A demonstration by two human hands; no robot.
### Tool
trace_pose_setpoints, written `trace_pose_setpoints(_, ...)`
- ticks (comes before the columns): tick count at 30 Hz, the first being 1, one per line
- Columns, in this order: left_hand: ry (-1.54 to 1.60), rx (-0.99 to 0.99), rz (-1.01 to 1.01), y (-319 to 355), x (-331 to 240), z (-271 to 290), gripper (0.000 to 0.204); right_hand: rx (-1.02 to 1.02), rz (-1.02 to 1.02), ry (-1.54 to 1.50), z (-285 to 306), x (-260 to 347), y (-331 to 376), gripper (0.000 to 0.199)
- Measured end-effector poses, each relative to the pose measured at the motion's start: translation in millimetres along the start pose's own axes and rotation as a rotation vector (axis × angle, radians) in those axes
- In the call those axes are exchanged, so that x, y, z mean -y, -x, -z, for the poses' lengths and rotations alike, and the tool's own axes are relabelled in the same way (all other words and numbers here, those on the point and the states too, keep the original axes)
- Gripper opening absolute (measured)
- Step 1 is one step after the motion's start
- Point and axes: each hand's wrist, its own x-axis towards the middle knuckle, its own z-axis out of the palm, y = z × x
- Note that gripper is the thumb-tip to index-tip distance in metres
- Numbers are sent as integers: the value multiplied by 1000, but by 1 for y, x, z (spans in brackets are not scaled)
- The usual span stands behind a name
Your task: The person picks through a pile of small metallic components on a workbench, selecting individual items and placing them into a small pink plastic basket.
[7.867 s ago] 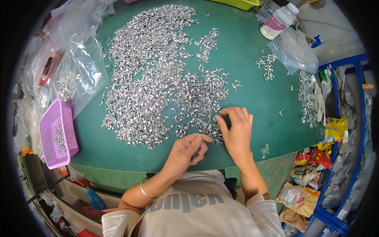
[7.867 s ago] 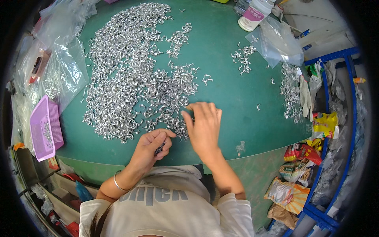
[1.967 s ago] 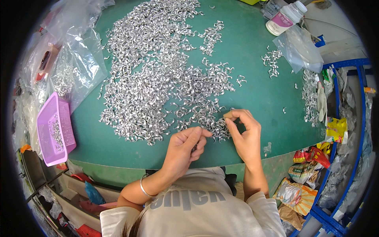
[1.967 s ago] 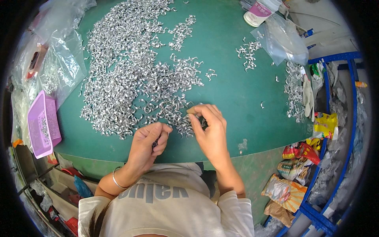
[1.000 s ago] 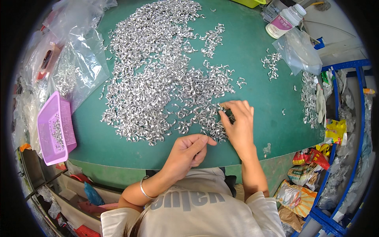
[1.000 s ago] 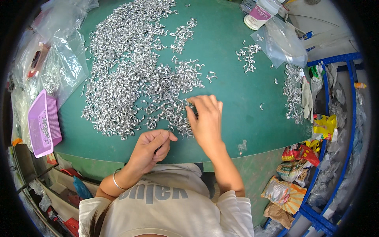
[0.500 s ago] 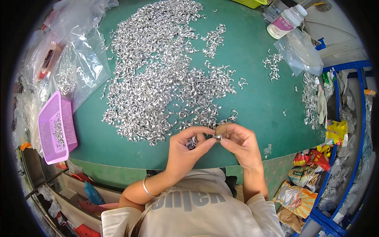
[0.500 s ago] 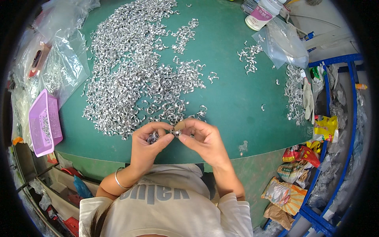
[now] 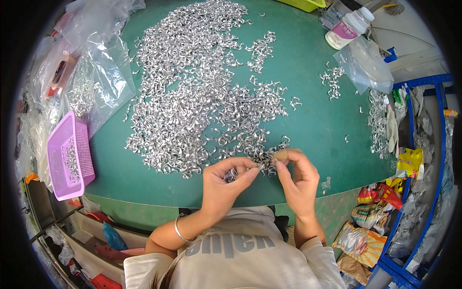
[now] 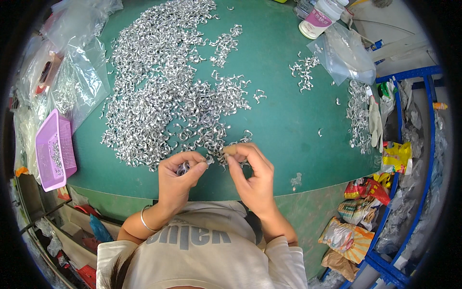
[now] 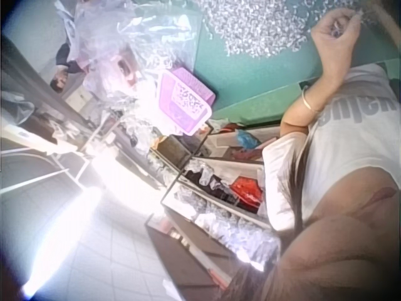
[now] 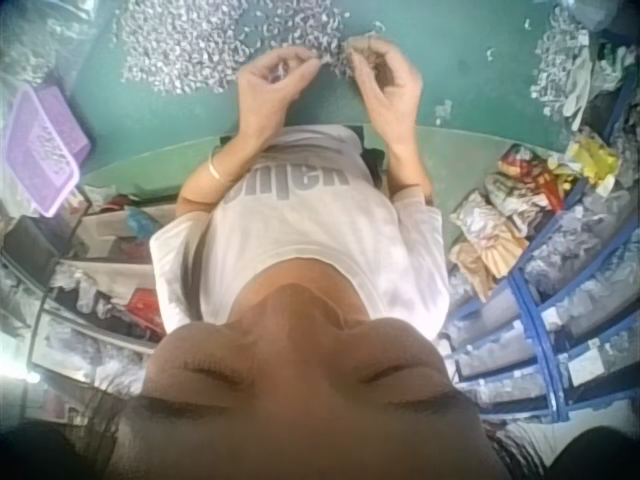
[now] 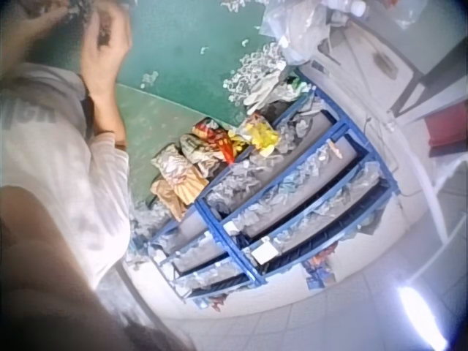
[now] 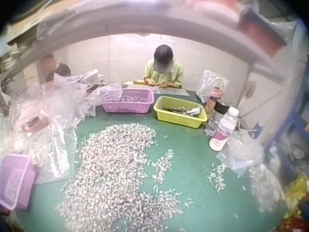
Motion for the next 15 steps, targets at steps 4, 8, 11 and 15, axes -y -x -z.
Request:
trace_pose_setpoints(4,12,49,21,2,-3,2,6,78,130,266,-1,9,-7,19)
trace_pose_setpoints(8,22,93,-4,4,-4,1,7,233,-142,-209,1,6,5,14)
trace_pose_setpoints(11,-62,126,-76,5,-5,3,8,270,-223,-365,0,7,7,11)
trace_pose_setpoints(15,-84,127,-144,9,-8,1,10,315,-312,-592,-1,10,8,12)
